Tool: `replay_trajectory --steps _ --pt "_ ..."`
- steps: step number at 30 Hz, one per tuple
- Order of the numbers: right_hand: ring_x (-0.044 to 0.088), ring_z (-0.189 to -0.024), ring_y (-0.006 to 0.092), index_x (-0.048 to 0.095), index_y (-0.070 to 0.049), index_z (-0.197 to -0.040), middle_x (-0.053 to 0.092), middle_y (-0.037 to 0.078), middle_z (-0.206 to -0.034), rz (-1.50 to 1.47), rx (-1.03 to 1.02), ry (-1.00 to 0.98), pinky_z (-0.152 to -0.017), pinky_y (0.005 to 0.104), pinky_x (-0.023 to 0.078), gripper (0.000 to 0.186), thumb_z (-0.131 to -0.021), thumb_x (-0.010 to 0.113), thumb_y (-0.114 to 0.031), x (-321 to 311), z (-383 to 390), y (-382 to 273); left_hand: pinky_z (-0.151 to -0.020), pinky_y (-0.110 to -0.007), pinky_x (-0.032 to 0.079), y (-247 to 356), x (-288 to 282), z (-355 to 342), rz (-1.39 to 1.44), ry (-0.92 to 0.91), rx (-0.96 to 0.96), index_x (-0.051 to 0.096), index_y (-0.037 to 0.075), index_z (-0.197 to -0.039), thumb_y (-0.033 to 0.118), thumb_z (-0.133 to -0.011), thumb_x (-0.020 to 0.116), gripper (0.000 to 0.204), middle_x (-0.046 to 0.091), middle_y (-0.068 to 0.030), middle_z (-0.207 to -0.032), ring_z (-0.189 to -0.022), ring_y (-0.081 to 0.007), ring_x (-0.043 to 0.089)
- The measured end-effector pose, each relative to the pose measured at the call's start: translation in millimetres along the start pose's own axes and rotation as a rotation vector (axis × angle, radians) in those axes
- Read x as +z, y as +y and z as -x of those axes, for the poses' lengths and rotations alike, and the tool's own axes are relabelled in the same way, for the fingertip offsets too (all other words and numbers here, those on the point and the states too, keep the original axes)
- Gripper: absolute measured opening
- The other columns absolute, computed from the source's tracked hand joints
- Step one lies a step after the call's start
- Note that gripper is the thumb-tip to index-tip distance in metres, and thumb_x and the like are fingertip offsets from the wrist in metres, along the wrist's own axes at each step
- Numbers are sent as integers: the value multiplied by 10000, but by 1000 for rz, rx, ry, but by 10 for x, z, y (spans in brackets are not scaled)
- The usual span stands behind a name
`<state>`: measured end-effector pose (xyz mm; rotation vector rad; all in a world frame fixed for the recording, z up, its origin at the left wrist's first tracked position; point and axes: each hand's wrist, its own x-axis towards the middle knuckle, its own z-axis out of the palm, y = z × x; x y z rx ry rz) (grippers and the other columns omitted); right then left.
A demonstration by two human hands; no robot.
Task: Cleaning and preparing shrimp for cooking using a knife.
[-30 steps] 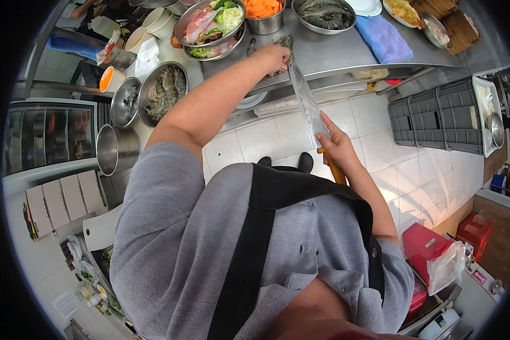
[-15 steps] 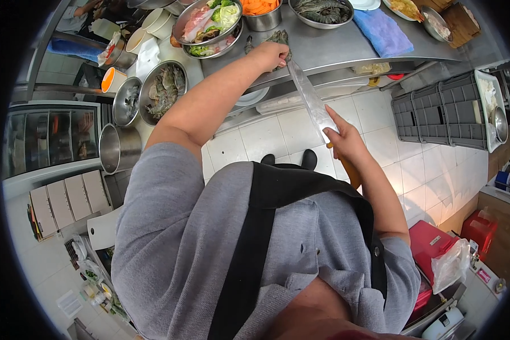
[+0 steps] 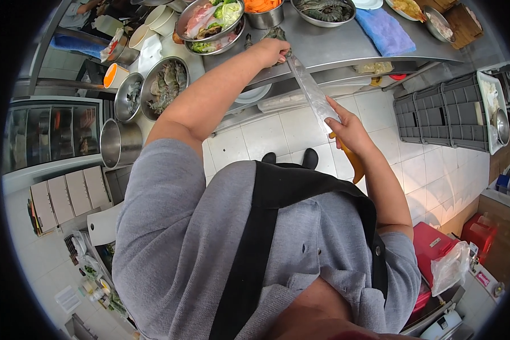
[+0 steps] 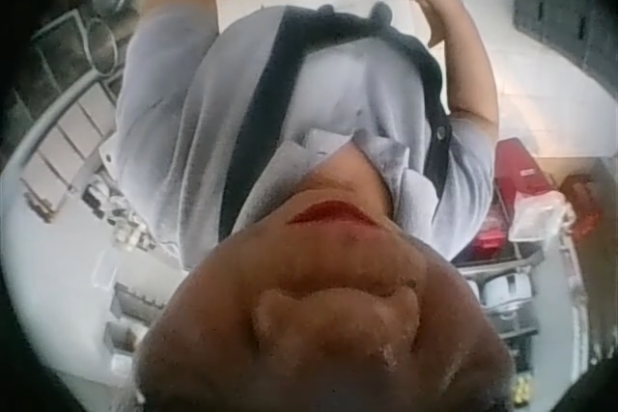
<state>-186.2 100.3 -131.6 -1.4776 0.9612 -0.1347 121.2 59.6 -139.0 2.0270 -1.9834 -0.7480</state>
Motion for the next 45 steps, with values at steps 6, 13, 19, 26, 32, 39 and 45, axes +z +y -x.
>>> replay_trajectory --steps 6,13,19,26,32,39,45 --pt "509 -480 106 364 -170 -1394 585 84 -762 64 -7 -58 -420 243 438 553 -876 545 -105 -209 95 -181 -599 -389 409 -98 11 -39 -60 -63 87 456 34 -770 79 -755 668 218 541 -114 -705 -694 -269 529" --pt "463 -416 91 351 -179 -1402 560 55 -722 -8 0 -60 -391 225 414 556 -886 531 -75 -83 12 -116 -562 -373 429 -23 13 26 -26 3 46 449 31 -767 69 -758 670 224 537 -102 -712 -672 -233 551" --pt "493 -467 96 331 -162 -1408 608 92 -867 -163 -52 -15 -384 234 421 575 -879 536 -69 158 -77 45 -455 -305 478 -24 84 34 105 61 -57 446 28 -756 45 -808 629 191 554 -75 -707 -564 -146 551" --pt "490 -465 98 320 -168 -1414 559 65 -788 -22 81 -52 -398 232 426 568 -891 520 -71 96 95 -49 -456 -302 475 -29 41 65 101 41 -53 438 37 -752 53 -814 622 195 549 -70 -676 -549 -139 550" --pt "471 -416 91 361 -174 -1395 599 81 -742 -137 -65 15 -406 239 431 553 -877 538 -96 181 22 31 -457 -306 464 10 -18 40 89 15 -82 441 44 -763 63 -814 625 192 534 -67 -647 -516 -138 534" --pt "492 -450 101 363 -167 -1394 592 88 -804 10 39 -73 -417 243 439 553 -874 536 -90 -12 55 -93 -454 -316 452 -98 -5 28 57 21 -8 445 40 -779 51 -811 618 177 526 -68 -653 -516 -149 522" --pt "512 -483 111 379 -166 -1387 589 98 -828 -22 -22 -99 -421 245 443 534 -878 532 -107 -202 46 -88 -599 -391 419 -142 -43 -15 -22 -53 35 463 32 -759 69 -759 646 187 564 -129 -711 -676 -280 559"
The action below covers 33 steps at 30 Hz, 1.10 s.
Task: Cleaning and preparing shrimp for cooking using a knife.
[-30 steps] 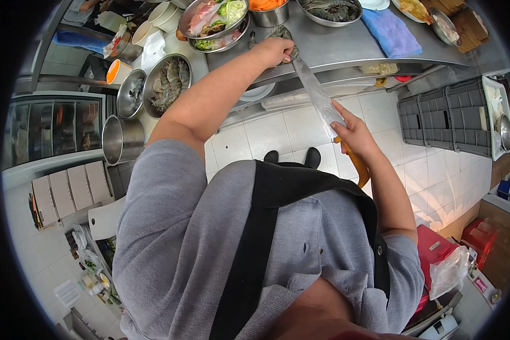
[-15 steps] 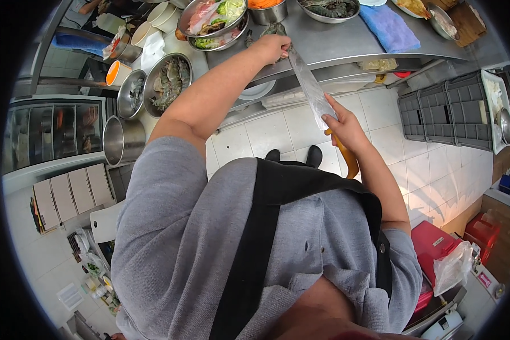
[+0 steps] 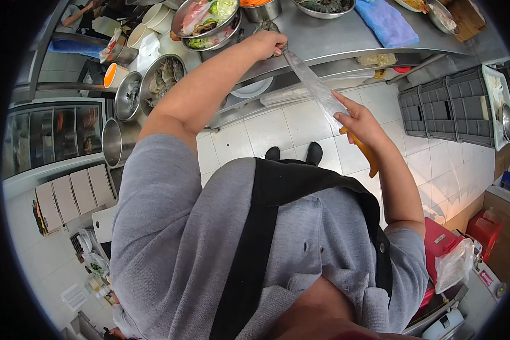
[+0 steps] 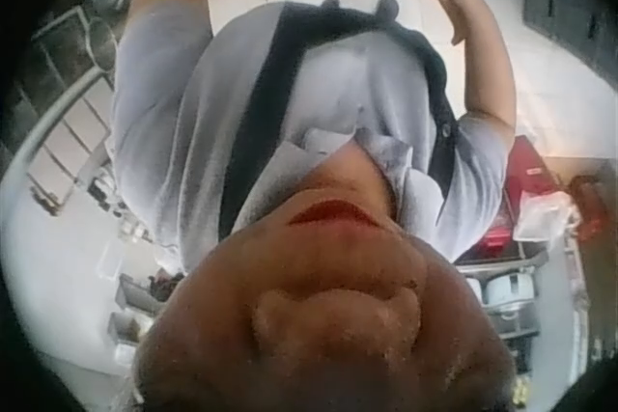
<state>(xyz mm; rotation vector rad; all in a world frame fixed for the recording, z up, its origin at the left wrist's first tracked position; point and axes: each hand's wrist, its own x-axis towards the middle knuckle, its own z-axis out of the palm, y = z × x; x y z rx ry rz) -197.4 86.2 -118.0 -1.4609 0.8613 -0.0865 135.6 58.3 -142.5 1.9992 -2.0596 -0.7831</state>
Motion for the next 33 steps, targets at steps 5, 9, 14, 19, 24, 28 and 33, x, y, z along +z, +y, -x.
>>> replay_trajectory --steps 5,9,14,19,24,28,33 --pt "488 -476 91 361 -157 -1396 556 63 -755 35 -16 -15 -385 225 417 549 -879 524 -77 -29 -127 -81 -597 -389 420 -55 64 -18 -42 81 74 466 27 -761 70 -748 661 201 558 -129 -709 -677 -278 555" --pt "505 -496 101 365 -158 -1394 568 80 -779 -42 19 -43 -401 232 428 547 -877 529 -84 -22 -78 58 -608 -394 421 27 62 33 62 102 -30 480 28 -762 83 -732 683 212 565 -127 -735 -707 -288 555" --pt "530 -529 112 364 -145 -1392 584 95 -838 -58 27 -58 -411 239 438 543 -879 533 -87 34 -166 11 -518 -321 464 53 51 66 32 96 -10 465 35 -775 41 -781 642 177 526 -76 -771 -634 -170 529" --pt "449 -414 74 327 -174 -1411 533 43 -666 -147 18 -20 -391 217 408 568 -888 524 -77 170 -131 111 -495 -309 482 121 80 133 103 149 -89 469 27 -767 54 -802 631 168 546 -75 -761 -616 -159 541" --pt "449 -410 77 318 -184 -1415 532 41 -661 -177 20 8 -388 215 405 574 -889 523 -78 382 -179 162 -501 -304 481 162 120 139 166 205 -278 474 16 -769 108 -836 623 188 588 -85 -750 -593 -158 581" --pt "455 -411 80 307 -181 -1419 541 45 -669 -213 4 4 -386 219 409 579 -891 522 -78 472 -197 226 -498 -295 478 241 98 190 210 196 -336 477 16 -771 127 -836 630 200 602 -85 -743 -565 -159 596" --pt "462 -414 85 303 -164 -1419 553 54 -688 -186 7 40 -387 221 417 577 -893 521 -71 487 -172 176 -504 -280 483 308 116 215 242 207 -323 495 21 -781 133 -830 641 191 608 -82 -735 -576 -145 603"
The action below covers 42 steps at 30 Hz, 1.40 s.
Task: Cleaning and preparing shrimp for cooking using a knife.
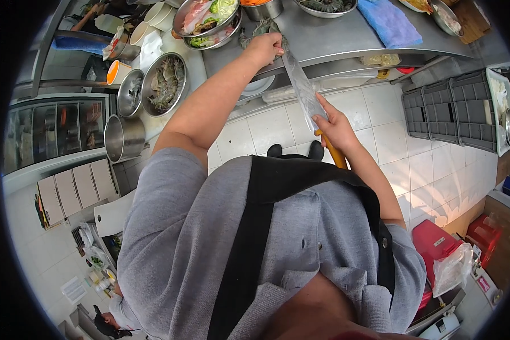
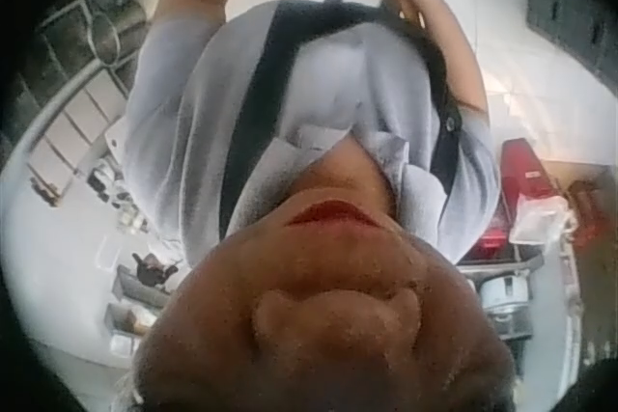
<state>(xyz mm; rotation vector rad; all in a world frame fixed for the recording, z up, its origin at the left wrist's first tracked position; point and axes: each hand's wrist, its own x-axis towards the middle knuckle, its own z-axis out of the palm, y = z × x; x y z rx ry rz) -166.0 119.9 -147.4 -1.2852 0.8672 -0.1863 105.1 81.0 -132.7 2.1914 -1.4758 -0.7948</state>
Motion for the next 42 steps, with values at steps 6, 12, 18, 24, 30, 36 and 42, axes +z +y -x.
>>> replay_trajectory --steps 6,12,18,24,30,36,42 --pt "458 -415 81 303 -151 -1418 544 51 -702 -51 -56 16 -386 213 419 569 -896 516 -67 46 -25 69 -508 -282 481 -147 13 -32 131 -24 27 506 27 -800 142 -815 663 195 613 -62 -751 -621 -124 605" --pt "445 -402 76 304 -154 -1418 524 37 -672 0 -27 16 -378 213 409 568 -897 514 -68 0 0 -10 -491 -293 461 -53 -84 36 -80 -85 -58 500 38 -775 169 -820 657 209 572 -69 -675 -579 -139 591" --pt "486 -459 88 299 -154 -1420 537 51 -710 24 16 -3 -388 221 425 574 -895 516 -69 3 49 -45 -536 -359 453 -135 -55 -23 -99 -104 24 502 49 -762 191 -842 617 199 595 -107 -678 -547 -211 593" --pt "506 -497 92 290 -153 -1424 549 58 -748 -25 -34 20 -397 222 433 586 -892 524 -73 107 -76 85 -550 -361 467 -151 25 -17 -129 23 34 517 44 -784 186 -835 622 184 627 -121 -735 -600 -223 615" --pt "480 -458 78 300 -178 -1422 549 53 -701 -5 -72 74 -404 234 425 586 -889 533 -101 223 -110 127 -559 -356 480 -116 92 36 -85 150 -18 532 44 -783 204 -814 661 207 649 -112 -740 -589 -227 626" --pt "565 -507 236 290 -203 -1417 595 127 -649 549 -258 201 -512 367 465 587 -881 520 -136 46 125 95 -601 -305 491 -111 139 154 163 172 -37 487 14 -835 303 -720 776 425 614 -112 -755 -722 -165 618" --pt "609 -690 363 303 -216 -1401 633 173 -777 936 -351 293 -612 444 469 567 -880 517 -152 8 467 -19 -671 -255 494 -69 170 379 1051 232 -37 451 4 -960 179 -779 718 367 581 -83 -854 -801 -155 585"
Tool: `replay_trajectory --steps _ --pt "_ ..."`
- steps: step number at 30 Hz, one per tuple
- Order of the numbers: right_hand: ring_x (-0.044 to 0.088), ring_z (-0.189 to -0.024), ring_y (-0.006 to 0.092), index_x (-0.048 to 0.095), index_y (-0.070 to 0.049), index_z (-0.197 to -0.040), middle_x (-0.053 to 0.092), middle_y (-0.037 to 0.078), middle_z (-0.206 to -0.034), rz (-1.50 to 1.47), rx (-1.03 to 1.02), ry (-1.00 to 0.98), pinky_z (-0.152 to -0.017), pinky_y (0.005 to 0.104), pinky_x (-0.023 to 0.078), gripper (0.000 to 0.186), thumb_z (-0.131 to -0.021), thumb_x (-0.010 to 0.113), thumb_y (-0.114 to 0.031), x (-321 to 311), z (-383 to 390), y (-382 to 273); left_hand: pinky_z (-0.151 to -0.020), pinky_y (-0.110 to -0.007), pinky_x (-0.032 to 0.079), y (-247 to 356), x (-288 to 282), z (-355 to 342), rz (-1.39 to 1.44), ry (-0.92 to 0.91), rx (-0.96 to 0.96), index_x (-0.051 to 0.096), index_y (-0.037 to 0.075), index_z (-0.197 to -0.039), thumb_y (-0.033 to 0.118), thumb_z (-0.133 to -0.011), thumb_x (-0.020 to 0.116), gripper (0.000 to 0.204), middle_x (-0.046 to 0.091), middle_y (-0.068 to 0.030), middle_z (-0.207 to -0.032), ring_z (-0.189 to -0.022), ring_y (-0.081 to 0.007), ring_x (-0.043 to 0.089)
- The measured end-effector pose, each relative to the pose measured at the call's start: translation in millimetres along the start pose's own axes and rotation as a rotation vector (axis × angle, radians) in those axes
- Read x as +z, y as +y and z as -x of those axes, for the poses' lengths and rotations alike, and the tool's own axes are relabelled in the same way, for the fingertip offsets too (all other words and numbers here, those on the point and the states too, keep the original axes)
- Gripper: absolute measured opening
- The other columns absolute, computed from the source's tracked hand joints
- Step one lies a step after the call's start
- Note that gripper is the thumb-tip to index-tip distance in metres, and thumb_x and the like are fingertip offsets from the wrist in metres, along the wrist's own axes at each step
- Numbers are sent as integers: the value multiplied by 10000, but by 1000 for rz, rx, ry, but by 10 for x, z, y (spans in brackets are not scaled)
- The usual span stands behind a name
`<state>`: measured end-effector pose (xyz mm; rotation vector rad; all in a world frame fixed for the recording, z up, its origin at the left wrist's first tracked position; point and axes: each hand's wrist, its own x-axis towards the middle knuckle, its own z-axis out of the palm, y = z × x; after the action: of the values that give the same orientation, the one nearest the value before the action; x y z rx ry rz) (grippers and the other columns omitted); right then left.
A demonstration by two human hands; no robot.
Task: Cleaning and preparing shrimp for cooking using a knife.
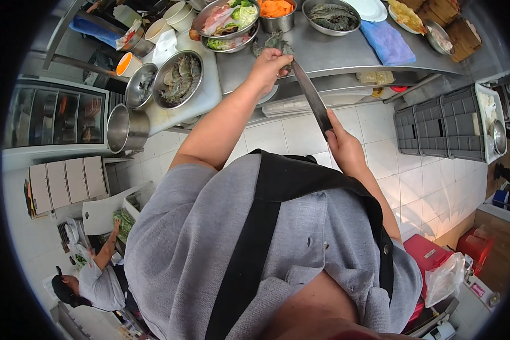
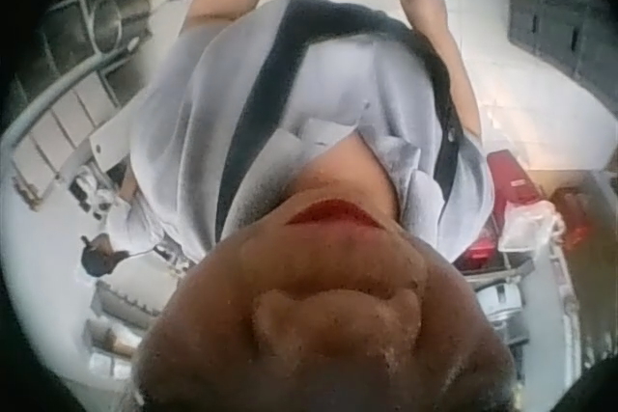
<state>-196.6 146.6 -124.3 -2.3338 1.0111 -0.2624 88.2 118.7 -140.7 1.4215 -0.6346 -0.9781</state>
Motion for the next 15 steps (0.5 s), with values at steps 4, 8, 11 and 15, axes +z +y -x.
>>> replay_trajectory --steps 4,8,11,15 --pt "630 -760 347 318 -211 -1396 649 178 -865 -193 -104 51 -663 403 494 574 -875 541 -117 38 116 69 -690 -253 512 246 -144 250 443 -208 -40 404 -4 -1060 46 -829 588 300 595 -124 -958 -856 -177 603" --pt "653 -769 293 346 -194 -1392 656 165 -872 -307 -159 36 -701 323 504 590 -864 565 -47 28 226 34 -681 -262 516 342 -385 510 494 -141 2 388 3 -1080 -3 -821 537 299 602 -150 -1021 -855 -198 616" --pt "657 -769 235 362 -176 -1387 662 152 -872 -357 -117 106 -703 285 495 580 -865 565 -23 109 280 209 -694 -261 499 599 -495 788 363 -39 75 404 70 -1058 6 -838 513 253 606 -140 -1054 -909 -203 615" --pt "656 -800 203 361 -159 -1386 664 160 -898 -335 -69 97 -715 277 497 568 -872 561 -26 24 177 114 -722 -270 473 767 -1119 1014 -179 214 444 375 74 -1103 -8 -798 525 350 596 -116 -1034 -948 -173 588"
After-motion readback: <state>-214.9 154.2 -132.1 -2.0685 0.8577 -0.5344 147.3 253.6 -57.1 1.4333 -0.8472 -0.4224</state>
